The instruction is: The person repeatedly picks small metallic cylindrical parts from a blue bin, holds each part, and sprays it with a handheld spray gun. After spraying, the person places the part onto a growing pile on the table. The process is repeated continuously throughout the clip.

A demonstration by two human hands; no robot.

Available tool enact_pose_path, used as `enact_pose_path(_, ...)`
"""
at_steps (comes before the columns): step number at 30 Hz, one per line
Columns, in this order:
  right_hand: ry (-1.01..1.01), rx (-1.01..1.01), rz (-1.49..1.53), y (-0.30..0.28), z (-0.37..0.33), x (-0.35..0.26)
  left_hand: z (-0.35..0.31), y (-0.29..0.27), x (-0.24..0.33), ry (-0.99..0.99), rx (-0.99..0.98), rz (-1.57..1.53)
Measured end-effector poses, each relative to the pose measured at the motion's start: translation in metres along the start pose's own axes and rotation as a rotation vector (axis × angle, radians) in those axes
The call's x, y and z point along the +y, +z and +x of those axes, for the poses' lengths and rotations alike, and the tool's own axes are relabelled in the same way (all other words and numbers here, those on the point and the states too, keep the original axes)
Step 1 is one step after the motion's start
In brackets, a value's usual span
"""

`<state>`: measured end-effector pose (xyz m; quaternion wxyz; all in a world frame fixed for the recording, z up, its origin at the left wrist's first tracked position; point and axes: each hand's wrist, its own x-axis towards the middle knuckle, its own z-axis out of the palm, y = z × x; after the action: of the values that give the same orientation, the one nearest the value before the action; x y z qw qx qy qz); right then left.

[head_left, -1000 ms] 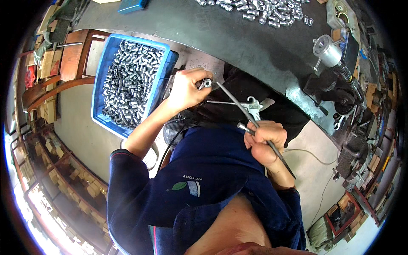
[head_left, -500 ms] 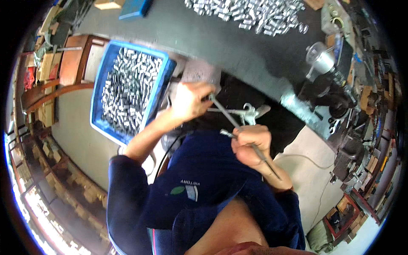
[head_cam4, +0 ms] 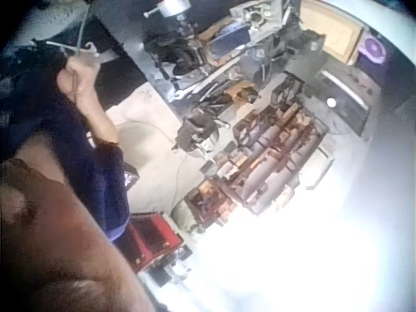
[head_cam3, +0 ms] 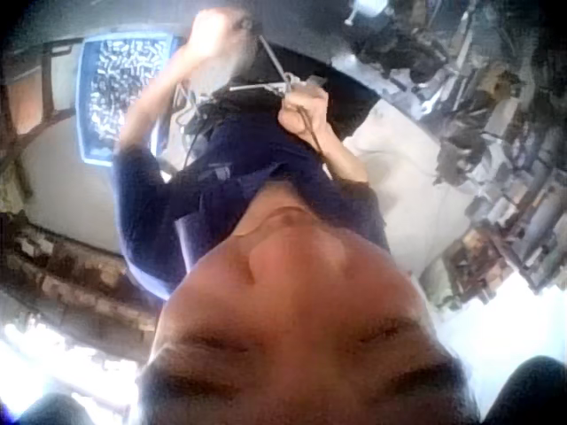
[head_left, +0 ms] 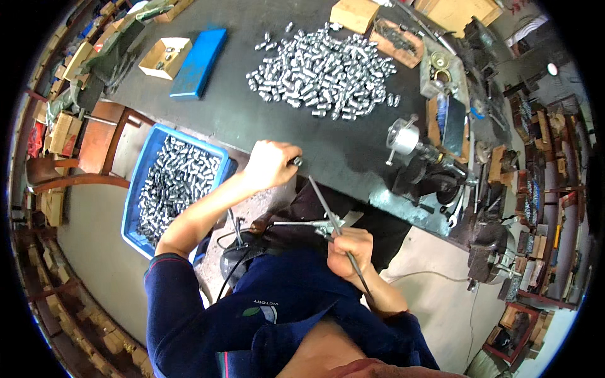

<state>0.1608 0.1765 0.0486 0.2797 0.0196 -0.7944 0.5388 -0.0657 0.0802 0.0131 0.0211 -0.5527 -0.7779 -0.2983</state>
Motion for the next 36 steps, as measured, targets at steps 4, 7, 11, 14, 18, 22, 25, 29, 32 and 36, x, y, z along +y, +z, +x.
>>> enact_pose_path(4, 0.015, -0.081, 0.03, 0.001, -0.003, -0.003, 0.088, 0.007, -0.028, -0.058, 0.051, -0.006)
enact_pose_path(7, 0.048, -0.119, 0.045, 0.005, -0.012, 0.004, 0.152, -0.003, -0.041, -0.185, 0.099, -0.247)
enact_pose_path(11, 0.083, -0.136, 0.074, 0.001, -0.019, 0.005, 0.165, -0.026, -0.039, -0.189, 0.128, -0.857)
enact_pose_path(14, 0.096, -0.116, 0.092, 0.004, -0.022, 0.009, 0.106, -0.047, -0.052, -0.208, 0.054, -0.651)
enact_pose_path(18, 0.061, -0.014, 0.049, 0.012, -0.03, 0.014, -0.008, -0.082, -0.074, -0.462, 0.024, -0.222)
enact_pose_path(22, 0.185, 0.0, 0.166, 0.025, -0.027, 0.009, -0.139, -0.113, -0.112, -0.841, 0.156, -0.221)
enact_pose_path(25, 0.142, -0.14, 0.203, 0.023, -0.026, 0.02, -0.23, -0.108, -0.129, -0.911, 0.172, -0.052)
enact_pose_path(29, 0.193, -0.193, 0.316, 0.026, -0.019, 0.018, -0.282, -0.089, -0.137, -0.94, 0.172, -0.079)
enact_pose_path(32, 0.213, -0.188, 0.31, 0.028, -0.017, 0.015, -0.286, -0.082, -0.148, -1.079, -0.104, 0.261)
enact_pose_path(36, 0.208, -0.165, 0.251, 0.031, -0.02, 0.016, -0.277, -0.054, -0.159, -1.142, -0.307, 0.526)
